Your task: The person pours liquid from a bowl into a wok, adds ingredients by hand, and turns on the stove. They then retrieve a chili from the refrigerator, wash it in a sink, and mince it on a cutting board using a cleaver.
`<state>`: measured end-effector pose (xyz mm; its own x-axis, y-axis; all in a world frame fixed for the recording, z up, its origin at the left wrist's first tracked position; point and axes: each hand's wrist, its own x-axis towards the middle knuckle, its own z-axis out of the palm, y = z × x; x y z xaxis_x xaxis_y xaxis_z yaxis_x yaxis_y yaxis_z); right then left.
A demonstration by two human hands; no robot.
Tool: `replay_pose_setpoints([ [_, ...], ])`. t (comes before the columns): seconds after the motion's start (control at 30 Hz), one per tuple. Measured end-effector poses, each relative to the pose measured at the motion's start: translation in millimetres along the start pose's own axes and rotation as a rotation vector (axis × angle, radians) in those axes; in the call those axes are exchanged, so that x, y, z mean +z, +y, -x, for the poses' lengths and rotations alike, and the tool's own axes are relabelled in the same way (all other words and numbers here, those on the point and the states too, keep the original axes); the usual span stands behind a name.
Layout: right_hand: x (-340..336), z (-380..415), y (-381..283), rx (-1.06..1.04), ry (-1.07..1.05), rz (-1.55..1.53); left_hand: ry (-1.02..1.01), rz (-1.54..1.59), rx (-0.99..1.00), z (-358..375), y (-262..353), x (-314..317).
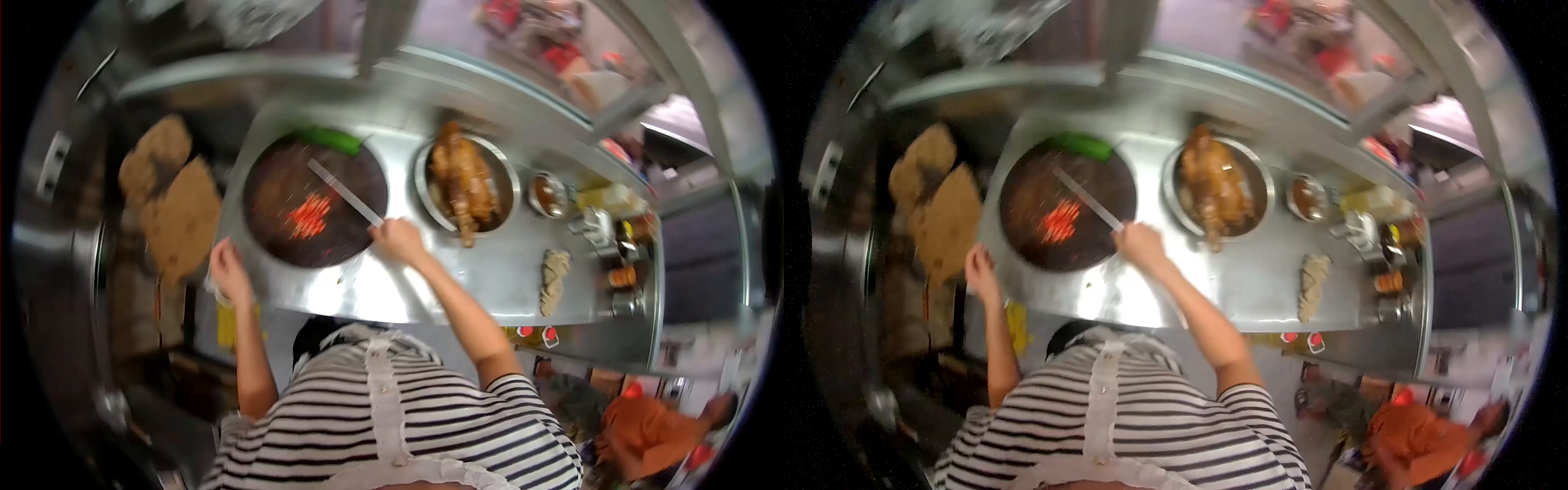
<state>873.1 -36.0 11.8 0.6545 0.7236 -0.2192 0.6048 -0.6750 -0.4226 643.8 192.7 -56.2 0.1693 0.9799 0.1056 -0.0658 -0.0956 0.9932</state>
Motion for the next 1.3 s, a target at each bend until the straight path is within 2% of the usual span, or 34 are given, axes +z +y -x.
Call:
replay_pose_setpoints([
  [0.1, -8, -12, -7, -0.096, 0.097, 0.191, 0.020, 0.024, 0.021, 8, 19, -3],
  [0.13, -6, -15, -7, -0.110, 0.121, 0.201, 0.021, 0.006, 0.074, 11, 24, -5],
  [0.33, 9, -26, -13, -0.168, 0.119, 0.293, 0.110, -0.028, -0.008, 13, 16, -23],
  [0.6, 39, -7, -14, -0.337, 0.192, 0.378, 0.084, -0.079, 0.009, 13, 12, -22],
  [0.83, 27, 5, -13, -0.358, 0.082, 0.310, 0.081, -0.058, -0.044, 11, 15, -14],
  [1.17, 18, -118, -39, -0.688, 0.214, 0.349, 0.168, -0.063, -0.036, 10, 19, -41],
  [1.3, 26, -147, -54, -0.782, 0.182, 0.359, 0.216, -0.099, -0.043, 14, 21, -62],
])
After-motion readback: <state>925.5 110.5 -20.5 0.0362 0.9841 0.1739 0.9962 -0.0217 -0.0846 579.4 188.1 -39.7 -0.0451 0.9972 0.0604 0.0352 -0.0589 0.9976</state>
